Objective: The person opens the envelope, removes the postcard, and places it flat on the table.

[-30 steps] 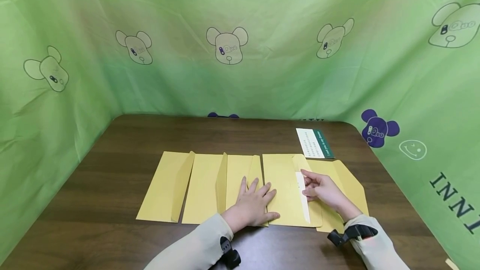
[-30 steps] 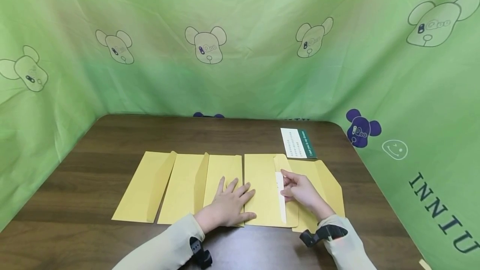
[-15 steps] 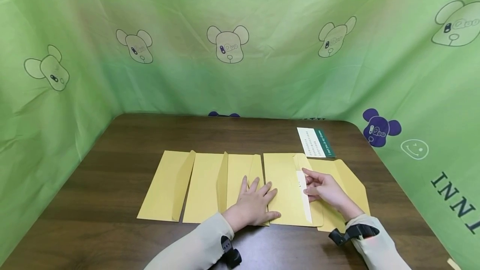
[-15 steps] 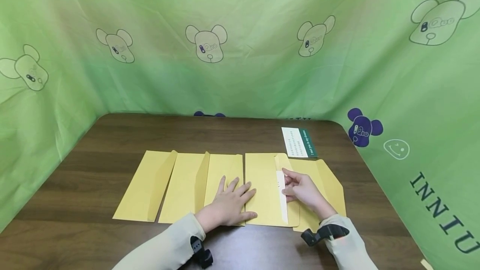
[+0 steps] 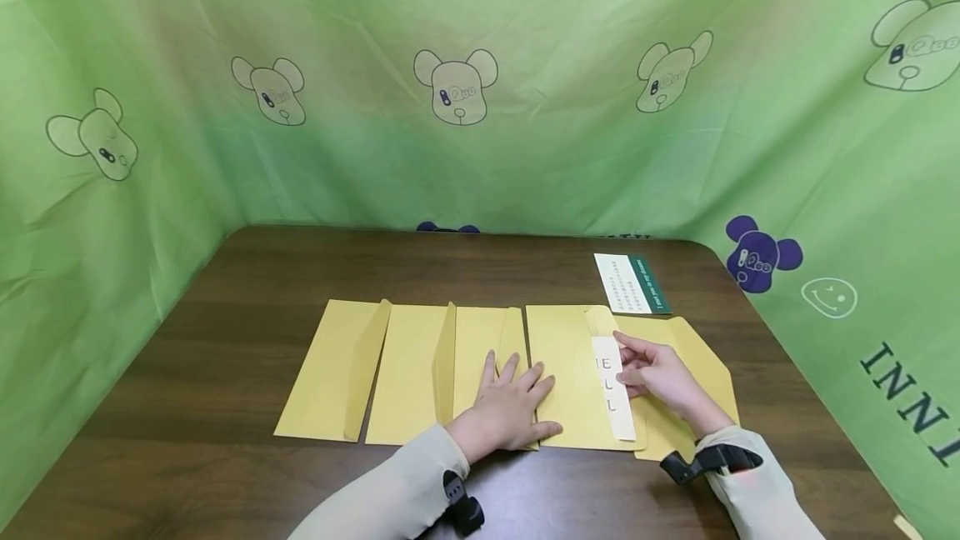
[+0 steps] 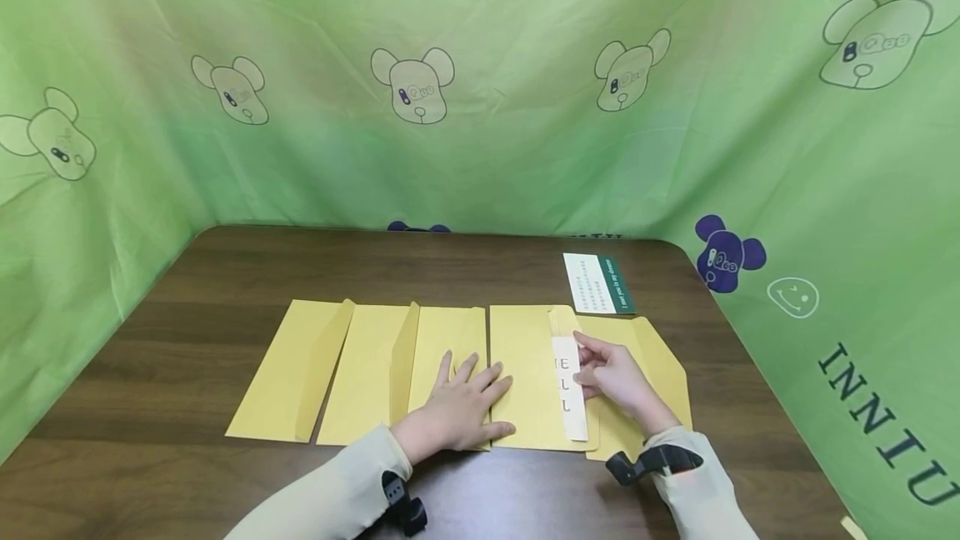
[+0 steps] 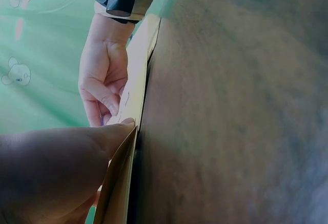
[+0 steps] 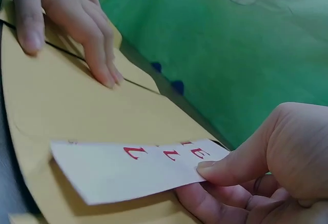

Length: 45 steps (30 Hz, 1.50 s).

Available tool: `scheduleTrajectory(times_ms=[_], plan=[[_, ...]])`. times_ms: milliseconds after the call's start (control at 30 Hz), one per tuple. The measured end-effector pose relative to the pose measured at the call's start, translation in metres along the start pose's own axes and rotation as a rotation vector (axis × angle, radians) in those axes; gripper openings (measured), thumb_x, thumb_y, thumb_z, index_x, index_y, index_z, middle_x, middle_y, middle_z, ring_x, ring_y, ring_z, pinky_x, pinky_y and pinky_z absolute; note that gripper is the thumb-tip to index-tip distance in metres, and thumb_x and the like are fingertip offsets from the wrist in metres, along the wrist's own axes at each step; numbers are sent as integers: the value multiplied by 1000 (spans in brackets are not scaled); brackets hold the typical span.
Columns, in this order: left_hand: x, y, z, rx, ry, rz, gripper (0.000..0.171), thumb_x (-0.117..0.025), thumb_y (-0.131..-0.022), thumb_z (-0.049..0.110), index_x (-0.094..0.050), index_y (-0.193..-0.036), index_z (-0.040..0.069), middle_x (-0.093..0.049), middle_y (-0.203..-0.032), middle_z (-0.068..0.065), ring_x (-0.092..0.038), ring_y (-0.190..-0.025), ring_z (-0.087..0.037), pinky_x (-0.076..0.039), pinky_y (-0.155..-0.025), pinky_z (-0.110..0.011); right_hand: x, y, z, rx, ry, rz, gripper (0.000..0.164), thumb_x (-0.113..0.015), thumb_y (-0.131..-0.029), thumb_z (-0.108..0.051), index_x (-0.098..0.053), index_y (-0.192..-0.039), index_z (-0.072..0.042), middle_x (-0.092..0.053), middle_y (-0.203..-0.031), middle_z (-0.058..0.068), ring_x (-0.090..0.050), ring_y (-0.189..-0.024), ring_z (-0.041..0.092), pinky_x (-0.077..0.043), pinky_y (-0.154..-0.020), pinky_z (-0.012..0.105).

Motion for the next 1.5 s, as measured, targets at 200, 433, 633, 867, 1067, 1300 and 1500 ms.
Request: scheduleTrajectory(times_ms=[200,433,633,867,1067,1300,1500], plan=[[-1,1,-1,0,6,-3,70,-43,-96,68,-37,-154,29,-32,-160,7,-24,-148,-30,-12,-117,-57,8,1,4,8,-6,32,74,-58,-84,16,-25,-150,13,-50,-108,25,-57,-79,15,-58,-63,32],[-1,0,0,-4,3,-3,70,-42,-96,67,-37,-155,29,-31,-160,8,-23,-148,-29,-12,-117,-56,9,2,4,10,19,69,74,-61,-83,15,-27,-149,12,-53,-108,24,-58,-77,13,-58,-61,32],[-2,-2,-1,-6,13,-6,70,-42,-96,67,-37,-155,29,-31,-160,7,-23,-148,-30,-11,-117,-57,13,1,8,-2,37,101,75,-63,-82,14,-31,-149,9,-56,-105,21,-60,-77,13,-59,-63,34],[-4,-3,0,-8,11,-6,71,-42,-96,68,-37,-155,29,-31,-160,7,-23,-148,-30,-11,-117,-57,15,2,10,-11,40,118,75,-64,-81,14,-32,-148,9,-58,-104,21,-62,-76,14,-59,-63,34],[-3,-2,-1,2,-10,5,70,-42,-95,69,-37,-154,31,-32,-159,9,-24,-148,-29,-12,-117,-56,20,0,11,-3,49,118,74,-64,-81,15,-32,-148,10,-59,-102,19,-62,-76,14,-59,-63,34],[-3,-2,-1,1,-3,5,70,-43,-95,68,-38,-154,30,-32,-159,8,-24,-148,-29,-12,-117,-57,23,0,12,-3,35,116,75,-64,-80,16,-31,-148,11,-60,-98,15,-63,-75,15,-60,-64,35],[-5,-4,-1,-4,11,-2,70,-42,-96,68,-37,-155,29,-31,-160,7,-23,-148,-30,-10,-117,-58,26,1,11,-9,50,134,75,-63,-80,17,-32,-147,11,-60,-97,16,-62,-73,13,-59,-62,34]])
Point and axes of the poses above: each hand's wrist, its own y-axis away from the middle knuckle, its own x-axis out of the back of the hand, z = x × y, the point moved 1 cm from there along -y, towards the middle knuckle
